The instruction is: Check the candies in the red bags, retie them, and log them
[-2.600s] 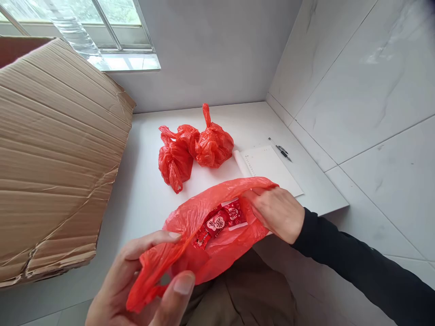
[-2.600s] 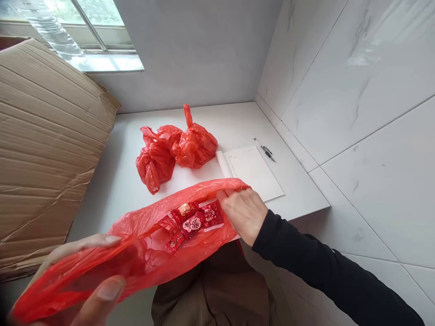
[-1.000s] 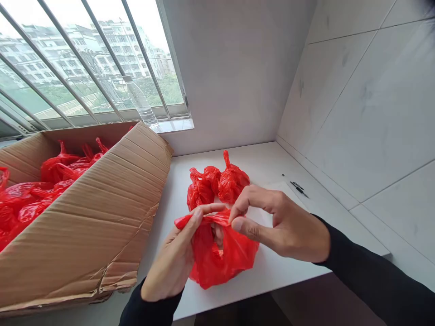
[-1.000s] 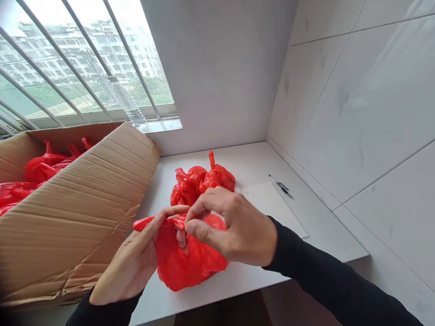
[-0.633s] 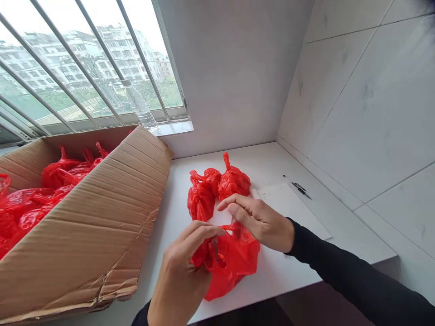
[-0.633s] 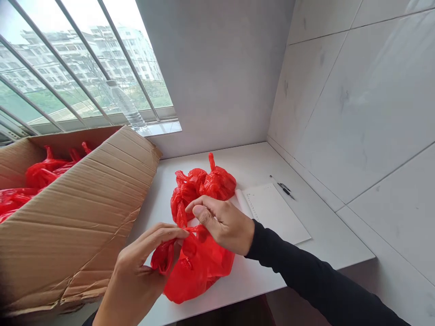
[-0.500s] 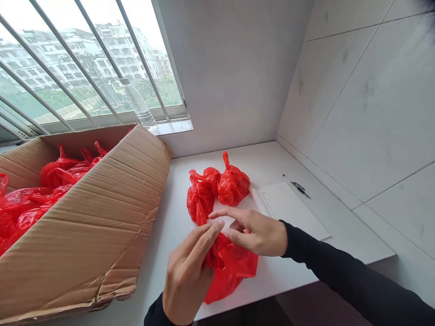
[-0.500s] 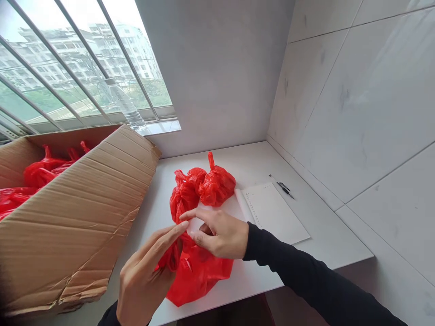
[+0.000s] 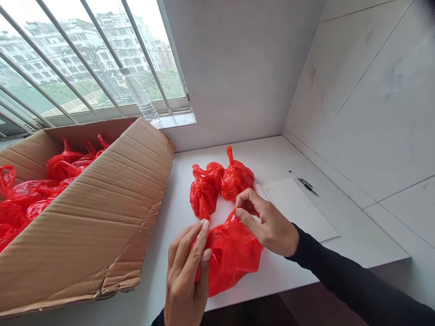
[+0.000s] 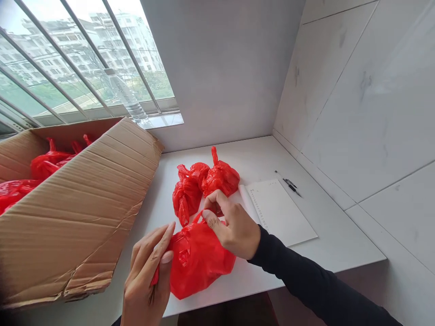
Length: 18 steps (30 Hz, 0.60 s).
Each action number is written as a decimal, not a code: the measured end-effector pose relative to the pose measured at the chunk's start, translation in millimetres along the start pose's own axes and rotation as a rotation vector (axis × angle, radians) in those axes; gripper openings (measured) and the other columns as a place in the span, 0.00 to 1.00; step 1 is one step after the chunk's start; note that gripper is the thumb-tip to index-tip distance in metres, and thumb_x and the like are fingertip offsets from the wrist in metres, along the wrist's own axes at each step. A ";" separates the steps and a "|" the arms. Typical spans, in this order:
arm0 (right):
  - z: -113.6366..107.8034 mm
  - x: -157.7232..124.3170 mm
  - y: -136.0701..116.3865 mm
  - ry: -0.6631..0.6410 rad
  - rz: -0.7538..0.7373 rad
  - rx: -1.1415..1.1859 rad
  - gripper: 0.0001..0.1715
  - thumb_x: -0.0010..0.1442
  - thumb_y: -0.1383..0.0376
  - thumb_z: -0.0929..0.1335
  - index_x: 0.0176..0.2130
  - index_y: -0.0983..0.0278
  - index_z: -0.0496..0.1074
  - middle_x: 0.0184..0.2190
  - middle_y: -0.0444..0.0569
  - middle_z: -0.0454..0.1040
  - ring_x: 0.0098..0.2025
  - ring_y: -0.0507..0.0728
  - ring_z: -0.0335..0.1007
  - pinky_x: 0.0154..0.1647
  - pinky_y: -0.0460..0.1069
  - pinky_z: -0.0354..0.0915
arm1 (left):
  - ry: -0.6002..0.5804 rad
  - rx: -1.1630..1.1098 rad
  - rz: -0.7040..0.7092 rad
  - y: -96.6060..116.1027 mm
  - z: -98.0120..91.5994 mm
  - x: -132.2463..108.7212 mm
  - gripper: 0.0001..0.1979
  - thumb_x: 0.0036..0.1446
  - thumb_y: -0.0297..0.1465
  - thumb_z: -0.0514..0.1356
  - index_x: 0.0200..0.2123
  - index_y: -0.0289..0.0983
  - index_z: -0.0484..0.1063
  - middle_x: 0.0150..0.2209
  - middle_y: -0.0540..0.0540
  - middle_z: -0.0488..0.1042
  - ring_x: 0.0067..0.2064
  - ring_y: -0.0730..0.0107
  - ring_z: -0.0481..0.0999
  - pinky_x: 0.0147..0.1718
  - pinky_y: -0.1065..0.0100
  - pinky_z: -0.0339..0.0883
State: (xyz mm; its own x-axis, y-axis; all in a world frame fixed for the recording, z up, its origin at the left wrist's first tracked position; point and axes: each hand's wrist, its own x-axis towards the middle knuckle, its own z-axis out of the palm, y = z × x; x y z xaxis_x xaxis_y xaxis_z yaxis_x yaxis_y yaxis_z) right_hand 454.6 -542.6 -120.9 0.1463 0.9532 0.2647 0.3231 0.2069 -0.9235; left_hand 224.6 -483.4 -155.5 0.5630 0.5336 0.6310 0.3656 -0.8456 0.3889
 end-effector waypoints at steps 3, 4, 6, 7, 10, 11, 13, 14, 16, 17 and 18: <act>-9.7 -11.9 25.9 0.111 0.101 -0.099 0.06 0.69 0.62 0.63 0.40 0.61 0.63 0.31 0.42 0.68 0.32 0.52 0.65 0.36 0.49 0.64 | -0.068 0.070 0.024 -22.7 -11.4 -36.3 0.33 0.60 0.20 0.58 0.66 0.48 0.63 0.59 0.46 0.74 0.61 0.54 0.69 0.59 0.53 0.62; -12.4 -15.5 33.2 0.127 0.154 -0.085 0.08 0.69 0.60 0.63 0.39 0.62 0.64 0.31 0.42 0.68 0.32 0.53 0.65 0.37 0.50 0.65 | -0.082 0.081 0.015 -28.1 -15.0 -45.8 0.32 0.60 0.20 0.58 0.66 0.48 0.64 0.59 0.46 0.75 0.61 0.54 0.69 0.59 0.53 0.63; -14.0 -20.4 40.9 0.127 0.246 0.015 0.12 0.69 0.56 0.64 0.42 0.63 0.67 0.33 0.44 0.70 0.35 0.54 0.67 0.39 0.50 0.68 | -0.094 0.063 -0.067 -31.2 -18.6 -55.8 0.29 0.63 0.23 0.55 0.65 0.49 0.65 0.61 0.46 0.72 0.64 0.53 0.66 0.59 0.51 0.62; -12.1 -21.7 40.9 0.109 0.276 0.080 0.15 0.69 0.54 0.64 0.44 0.63 0.69 0.34 0.45 0.71 0.36 0.54 0.69 0.40 0.51 0.69 | -0.097 0.036 -0.120 -28.7 -17.6 -56.0 0.27 0.66 0.25 0.52 0.65 0.49 0.64 0.64 0.46 0.69 0.66 0.52 0.63 0.60 0.49 0.62; 5.7 -24.2 33.6 0.034 0.263 0.186 0.18 0.67 0.52 0.66 0.49 0.61 0.73 0.37 0.46 0.73 0.39 0.54 0.72 0.44 0.51 0.71 | -0.152 0.008 -0.153 -13.8 -0.5 -46.1 0.26 0.71 0.35 0.41 0.70 0.46 0.55 0.71 0.45 0.55 0.72 0.50 0.51 0.64 0.44 0.56; 15.0 -26.0 32.4 0.003 0.214 0.169 0.17 0.67 0.53 0.67 0.48 0.60 0.75 0.39 0.48 0.74 0.42 0.55 0.73 0.48 0.52 0.71 | -0.197 0.037 -0.115 -9.7 9.2 -42.9 0.27 0.71 0.37 0.41 0.71 0.43 0.51 0.72 0.44 0.53 0.73 0.50 0.48 0.65 0.44 0.53; 35.8 -33.0 37.8 -0.043 0.068 0.053 0.14 0.67 0.58 0.66 0.47 0.59 0.78 0.49 0.51 0.74 0.53 0.59 0.71 0.59 0.54 0.67 | -0.276 0.143 -0.026 -6.4 30.6 -42.0 0.30 0.70 0.37 0.46 0.72 0.39 0.46 0.72 0.42 0.52 0.73 0.53 0.47 0.68 0.47 0.49; 46.1 -38.1 44.9 -0.062 0.000 -0.040 0.16 0.68 0.61 0.64 0.51 0.59 0.77 0.55 0.52 0.72 0.59 0.61 0.67 0.63 0.57 0.64 | -0.300 0.203 0.003 -7.4 40.9 -44.7 0.31 0.69 0.34 0.49 0.72 0.37 0.45 0.72 0.42 0.52 0.73 0.56 0.47 0.69 0.50 0.47; 64.2 -50.5 65.6 -0.088 -0.084 -0.271 0.27 0.68 0.66 0.61 0.64 0.59 0.66 0.65 0.53 0.64 0.68 0.63 0.58 0.68 0.62 0.58 | -0.311 0.307 0.050 -12.5 57.4 -54.6 0.32 0.67 0.30 0.51 0.72 0.35 0.46 0.72 0.43 0.54 0.73 0.60 0.48 0.70 0.56 0.43; 71.4 -57.1 77.2 -0.101 -0.109 -0.390 0.32 0.67 0.69 0.61 0.68 0.59 0.59 0.68 0.52 0.60 0.70 0.64 0.53 0.70 0.65 0.55 | -0.313 0.345 0.068 -15.5 62.8 -60.6 0.32 0.67 0.29 0.52 0.72 0.34 0.47 0.71 0.44 0.55 0.73 0.61 0.49 0.70 0.57 0.41; 77.2 -63.4 88.3 -0.112 -0.132 -0.490 0.36 0.66 0.70 0.60 0.70 0.59 0.54 0.69 0.52 0.58 0.71 0.65 0.51 0.70 0.67 0.54 | -0.319 0.375 0.088 -18.0 66.4 -66.4 0.32 0.66 0.29 0.52 0.71 0.33 0.48 0.71 0.44 0.56 0.73 0.61 0.49 0.70 0.57 0.40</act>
State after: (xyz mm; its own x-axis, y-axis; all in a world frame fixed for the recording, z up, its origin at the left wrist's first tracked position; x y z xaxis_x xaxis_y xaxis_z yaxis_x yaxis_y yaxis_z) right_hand 401.6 -567.7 -240.6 -0.0178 0.9493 0.3140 0.7359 0.2250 -0.6386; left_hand 229.9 -502.9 -248.9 0.7811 0.4870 0.3908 0.5146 -0.8565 0.0387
